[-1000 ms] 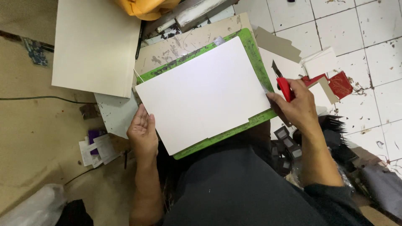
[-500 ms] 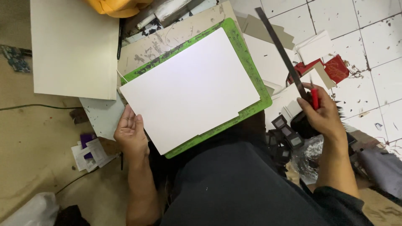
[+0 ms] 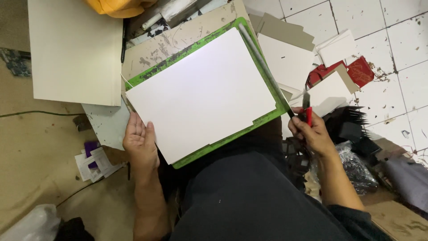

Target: Cutting sheets of paper using a utility knife and a metal ruler on a cutting mat

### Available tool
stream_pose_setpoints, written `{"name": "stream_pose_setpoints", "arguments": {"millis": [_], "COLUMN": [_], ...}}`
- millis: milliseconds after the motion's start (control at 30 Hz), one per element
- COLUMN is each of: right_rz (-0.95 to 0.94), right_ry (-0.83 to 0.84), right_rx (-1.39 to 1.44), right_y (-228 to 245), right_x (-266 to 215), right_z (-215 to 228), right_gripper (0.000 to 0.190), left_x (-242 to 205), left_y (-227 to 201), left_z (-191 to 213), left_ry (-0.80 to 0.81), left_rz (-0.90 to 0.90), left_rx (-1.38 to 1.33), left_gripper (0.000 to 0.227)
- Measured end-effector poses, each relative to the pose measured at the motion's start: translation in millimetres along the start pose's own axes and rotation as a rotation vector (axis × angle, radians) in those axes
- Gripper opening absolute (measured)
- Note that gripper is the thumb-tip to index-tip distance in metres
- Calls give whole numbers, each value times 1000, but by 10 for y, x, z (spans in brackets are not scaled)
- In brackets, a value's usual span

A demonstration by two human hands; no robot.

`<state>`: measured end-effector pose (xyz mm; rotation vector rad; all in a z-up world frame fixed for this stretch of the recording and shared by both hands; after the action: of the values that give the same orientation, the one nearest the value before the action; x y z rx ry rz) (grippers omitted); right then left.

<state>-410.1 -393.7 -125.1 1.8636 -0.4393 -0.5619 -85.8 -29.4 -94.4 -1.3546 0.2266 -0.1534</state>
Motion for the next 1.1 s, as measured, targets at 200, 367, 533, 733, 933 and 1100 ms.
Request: {"name": "stream_pose_setpoints", "arguments": {"millis": [200,367,533,733,933,1100], "right_rz": [-15,-6,62,-32,-64,-121], "right_ry": [68,52,-39,-216,-229,-256], "right_rx": [-122,-171,-146,16,223,281], "right_y": [11,39,11,113,235,177], "right_x": [92,71,-116,-280,-84,37], "right_z": [-43,-68,-109,-620,-920,-953], "right_gripper": [32,33,34,58,43,41], "left_x": [-79,-20,399,1107,1372,1250], "left_y": [-66,-467,-928,-1057,-803,-875], "left_z": [-80,-178,-554,-1712,-2399,-2460], "left_ry": [39,39,82,481,552,466], "left_rz": [-28,-81,-391,-621,-866,-848], "left_rx": [61,379,630,718,729,769], "left_gripper": [67,76,58,49,53,56]}}
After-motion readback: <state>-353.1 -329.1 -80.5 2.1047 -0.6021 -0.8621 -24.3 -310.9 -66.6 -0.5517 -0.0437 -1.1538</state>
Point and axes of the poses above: each hand's wrist, its own x-axis towards the middle knuckle, its own z-axis out of the back of the hand, y = z × x, the point moved 3 cm from there along x, towards the middle knuckle, and after that the axes turned 9 degrees about x, right-handed, at the moved point
